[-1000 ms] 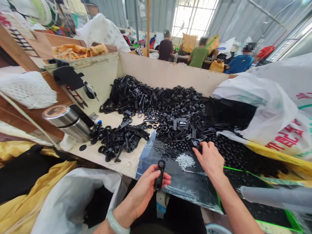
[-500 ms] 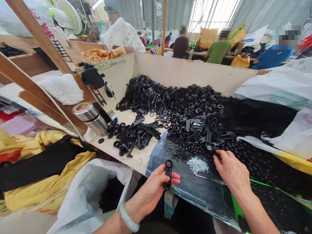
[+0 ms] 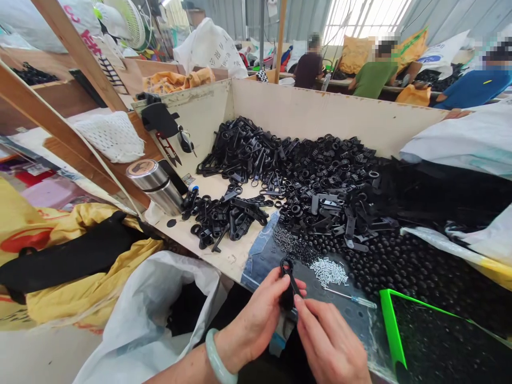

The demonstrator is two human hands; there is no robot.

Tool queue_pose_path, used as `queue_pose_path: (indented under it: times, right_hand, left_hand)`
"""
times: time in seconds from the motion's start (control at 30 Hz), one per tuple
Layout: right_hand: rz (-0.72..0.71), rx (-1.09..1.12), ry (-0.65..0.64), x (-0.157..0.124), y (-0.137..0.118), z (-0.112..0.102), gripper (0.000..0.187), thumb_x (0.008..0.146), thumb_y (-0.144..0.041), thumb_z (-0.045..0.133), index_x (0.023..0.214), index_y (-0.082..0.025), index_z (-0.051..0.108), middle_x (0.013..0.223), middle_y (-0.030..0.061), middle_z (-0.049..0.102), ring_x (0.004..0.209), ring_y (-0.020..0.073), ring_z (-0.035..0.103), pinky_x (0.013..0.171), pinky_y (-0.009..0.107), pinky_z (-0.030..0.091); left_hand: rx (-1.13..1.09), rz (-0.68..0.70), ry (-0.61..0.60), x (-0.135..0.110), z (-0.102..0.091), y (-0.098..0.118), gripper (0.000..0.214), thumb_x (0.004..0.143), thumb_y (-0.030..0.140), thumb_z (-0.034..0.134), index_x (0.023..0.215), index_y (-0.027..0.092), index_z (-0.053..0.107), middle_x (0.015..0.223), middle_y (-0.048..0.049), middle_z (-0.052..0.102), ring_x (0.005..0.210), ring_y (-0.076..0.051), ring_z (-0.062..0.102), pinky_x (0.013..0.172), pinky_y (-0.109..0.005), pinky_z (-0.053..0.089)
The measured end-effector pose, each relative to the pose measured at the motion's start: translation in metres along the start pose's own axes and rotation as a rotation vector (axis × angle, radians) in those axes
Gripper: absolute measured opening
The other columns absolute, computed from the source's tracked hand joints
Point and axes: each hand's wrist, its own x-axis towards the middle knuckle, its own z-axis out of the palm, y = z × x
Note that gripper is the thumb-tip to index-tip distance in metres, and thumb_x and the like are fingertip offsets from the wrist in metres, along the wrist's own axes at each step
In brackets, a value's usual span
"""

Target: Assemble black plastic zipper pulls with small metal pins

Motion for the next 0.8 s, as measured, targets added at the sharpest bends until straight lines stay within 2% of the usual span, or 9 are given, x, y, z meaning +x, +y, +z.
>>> queue_pose_path:
  times: [0.17, 0.27, 0.33, 0.47, 0.6, 0.7, 0.8]
  right_hand:
    - [-0.064, -0.039, -0.050, 0.005, -0.005, 0.009, 0.028, 0.099, -0.009, 0.046, 0.113, -0.013, 0.071, 0.082, 0.0076, 0.070, 0.067, 0.0169, 0.064, 0.064, 0.029, 0.052]
    - [-0.084, -0.061, -0.056, 0.009, -0.009, 0.011, 0.034, 0.101, -0.009, 0.040, 0.109, -0.014, 0.072, 0.081, 0.0072, 0.071, 0.066, 0.0169, 0.064, 0.062, 0.030, 0.049]
    - [-0.049, -0.048, -0.038, 0.011, -0.012, 0.011, 0.034, 0.102, -0.011, 0.039, 0.110, -0.015, 0.072, 0.086, 0.0079, 0.072, 0.071, 0.0179, 0.067, 0.064, 0.030, 0.050]
    - [0.097, 0.037, -0.008, 0.006, -0.012, 0.014, 0.027, 0.103, -0.021, 0.049, 0.120, -0.015, 0.069, 0.100, 0.0104, 0.074, 0.083, 0.0198, 0.072, 0.072, 0.030, 0.056]
    - [0.164, 0.125, 0.011, -0.009, -0.013, 0.020, 0.026, 0.099, -0.020, 0.057, 0.123, -0.018, 0.068, 0.101, 0.0078, 0.075, 0.085, 0.0188, 0.074, 0.077, 0.028, 0.060]
    - [0.215, 0.172, -0.008, -0.016, -0.015, 0.022, 0.026, 0.098, -0.019, 0.060, 0.123, -0.018, 0.068, 0.104, 0.0091, 0.074, 0.092, 0.0186, 0.075, 0.081, 0.025, 0.061]
    - [0.239, 0.187, 0.019, -0.016, -0.016, 0.022, 0.026, 0.097, -0.018, 0.061, 0.121, -0.019, 0.069, 0.102, 0.0084, 0.074, 0.089, 0.0170, 0.075, 0.078, 0.022, 0.061]
  left_hand:
    - [0.045, -0.001, 0.040, -0.004, 0.000, -0.004, 0.024, 0.085, 0.037, 0.073, 0.101, 0.019, 0.066, 0.105, -0.0085, 0.071, 0.103, -0.023, 0.062, 0.098, -0.037, 0.045]
    - [0.072, 0.002, 0.064, -0.007, -0.002, -0.005, 0.025, 0.083, 0.036, 0.073, 0.100, 0.019, 0.067, 0.102, -0.0083, 0.071, 0.098, -0.022, 0.062, 0.095, -0.036, 0.045]
    - [0.080, 0.003, 0.069, -0.008, -0.003, -0.005, 0.025, 0.084, 0.037, 0.073, 0.100, 0.019, 0.067, 0.100, -0.0075, 0.070, 0.094, -0.021, 0.061, 0.092, -0.034, 0.046]
    - [0.063, 0.024, 0.092, -0.009, -0.004, -0.004, 0.024, 0.085, 0.036, 0.072, 0.103, 0.020, 0.068, 0.099, -0.0059, 0.068, 0.096, -0.020, 0.060, 0.092, -0.030, 0.045]
    - [0.035, 0.032, 0.047, -0.010, -0.002, -0.004, 0.019, 0.087, 0.035, 0.069, 0.099, 0.020, 0.068, 0.098, -0.0063, 0.067, 0.093, -0.020, 0.059, 0.089, -0.030, 0.046]
    - [0.012, 0.025, 0.056, -0.011, -0.001, -0.004, 0.019, 0.087, 0.036, 0.071, 0.097, 0.021, 0.068, 0.096, -0.0048, 0.065, 0.090, -0.018, 0.058, 0.087, -0.028, 0.045]
    - [0.007, 0.010, 0.076, -0.011, 0.001, -0.006, 0.022, 0.086, 0.040, 0.072, 0.097, 0.021, 0.068, 0.092, -0.0033, 0.064, 0.088, -0.017, 0.058, 0.086, -0.027, 0.045]
